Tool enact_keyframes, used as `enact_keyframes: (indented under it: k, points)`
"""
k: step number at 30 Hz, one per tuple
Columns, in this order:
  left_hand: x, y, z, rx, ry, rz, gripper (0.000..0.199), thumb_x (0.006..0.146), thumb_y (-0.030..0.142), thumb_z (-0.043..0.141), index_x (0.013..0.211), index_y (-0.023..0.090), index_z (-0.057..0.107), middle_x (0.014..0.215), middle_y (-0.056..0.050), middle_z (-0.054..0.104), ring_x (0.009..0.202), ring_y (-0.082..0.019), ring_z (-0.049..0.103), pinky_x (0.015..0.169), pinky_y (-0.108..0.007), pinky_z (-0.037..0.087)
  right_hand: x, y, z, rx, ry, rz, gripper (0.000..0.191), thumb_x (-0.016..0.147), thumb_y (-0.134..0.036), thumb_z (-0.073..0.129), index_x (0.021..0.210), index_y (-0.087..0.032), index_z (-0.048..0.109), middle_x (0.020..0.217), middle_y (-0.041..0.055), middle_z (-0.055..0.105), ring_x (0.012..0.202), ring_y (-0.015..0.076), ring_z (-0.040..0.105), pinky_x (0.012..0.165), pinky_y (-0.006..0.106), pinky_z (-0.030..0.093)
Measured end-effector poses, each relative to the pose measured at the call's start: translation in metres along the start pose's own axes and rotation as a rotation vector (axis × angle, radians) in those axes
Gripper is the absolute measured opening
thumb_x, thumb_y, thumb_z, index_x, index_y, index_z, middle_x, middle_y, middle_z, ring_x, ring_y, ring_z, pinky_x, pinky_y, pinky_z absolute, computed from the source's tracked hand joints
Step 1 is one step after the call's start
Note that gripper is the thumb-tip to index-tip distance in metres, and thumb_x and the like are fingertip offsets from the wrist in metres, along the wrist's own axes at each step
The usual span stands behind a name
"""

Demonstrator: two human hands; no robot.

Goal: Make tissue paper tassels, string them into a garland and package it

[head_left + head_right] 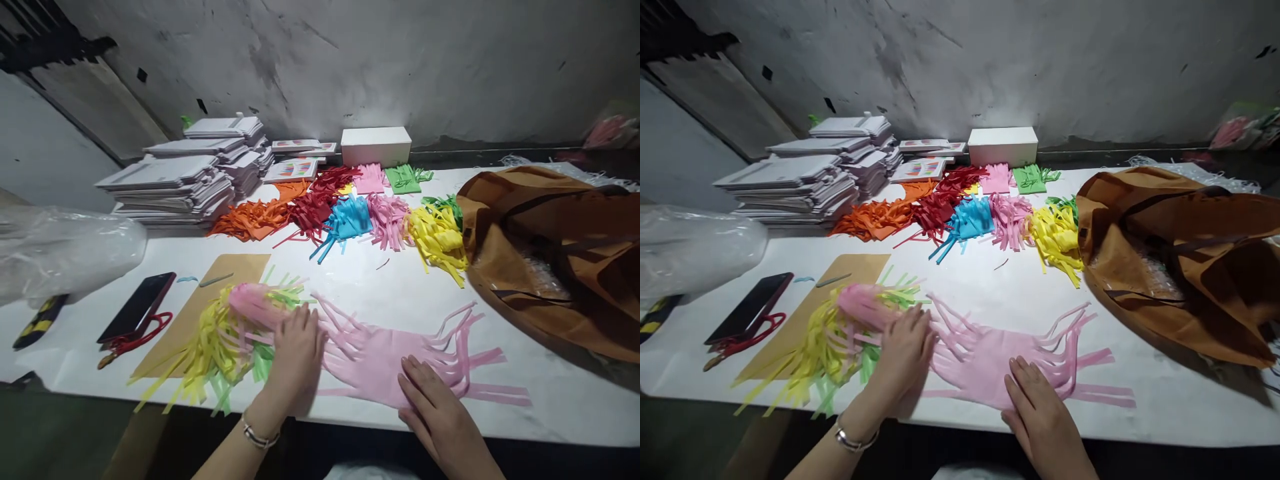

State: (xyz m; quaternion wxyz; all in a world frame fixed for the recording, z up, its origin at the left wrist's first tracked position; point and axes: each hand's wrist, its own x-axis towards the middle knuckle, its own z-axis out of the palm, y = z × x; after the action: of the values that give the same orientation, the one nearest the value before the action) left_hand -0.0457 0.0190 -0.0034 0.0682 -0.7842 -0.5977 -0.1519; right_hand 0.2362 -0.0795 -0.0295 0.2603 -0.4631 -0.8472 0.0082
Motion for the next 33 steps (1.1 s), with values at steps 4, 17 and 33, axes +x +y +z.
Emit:
enact_keyframes:
  k: [4,17,33]
  points:
    - [-0.018,0.024,-0.020,-0.223,0.003,0.302,0.041,0.094,0.028,0.054,0.133,0.017,0.054,0.135,-0.018,0.060,0.129,-0.034,0.051,0.107,-0.055,0.038,0.002,0.001,-0.002,0.025,0.048,-0.058,0.035,0.096,-0.010,0.051,0.129,-0.015,0.063,0.133,0.0119,0.065,0.127,0.0250,0.059,0.105,0.042,0.053]
    - [-0.039,0.063,-0.024,-0.573,-0.302,0.543,0.023,0.090,0.023,0.067,0.112,0.022,0.060,0.114,-0.004,0.070,0.105,-0.023,0.059,0.099,-0.043,0.033,-0.004,0.005,-0.024,-0.075,-0.025,-0.206,0.029,0.095,-0.018,0.057,0.121,-0.008,0.066,0.124,0.0138,0.070,0.119,0.0288,0.064,0.098,0.048,0.057]
    - [-0.024,0.076,-0.003,-0.413,-0.316,0.229,0.024,0.100,0.013,0.041,0.088,0.019,0.062,0.076,-0.003,0.068,0.073,-0.020,0.061,0.084,-0.041,0.037,0.009,-0.010,-0.009,0.060,0.151,0.381,0.018,0.098,-0.019,0.052,0.080,-0.020,0.054,0.070,0.0003,0.057,0.076,0.0201,0.056,0.084,0.041,0.037]
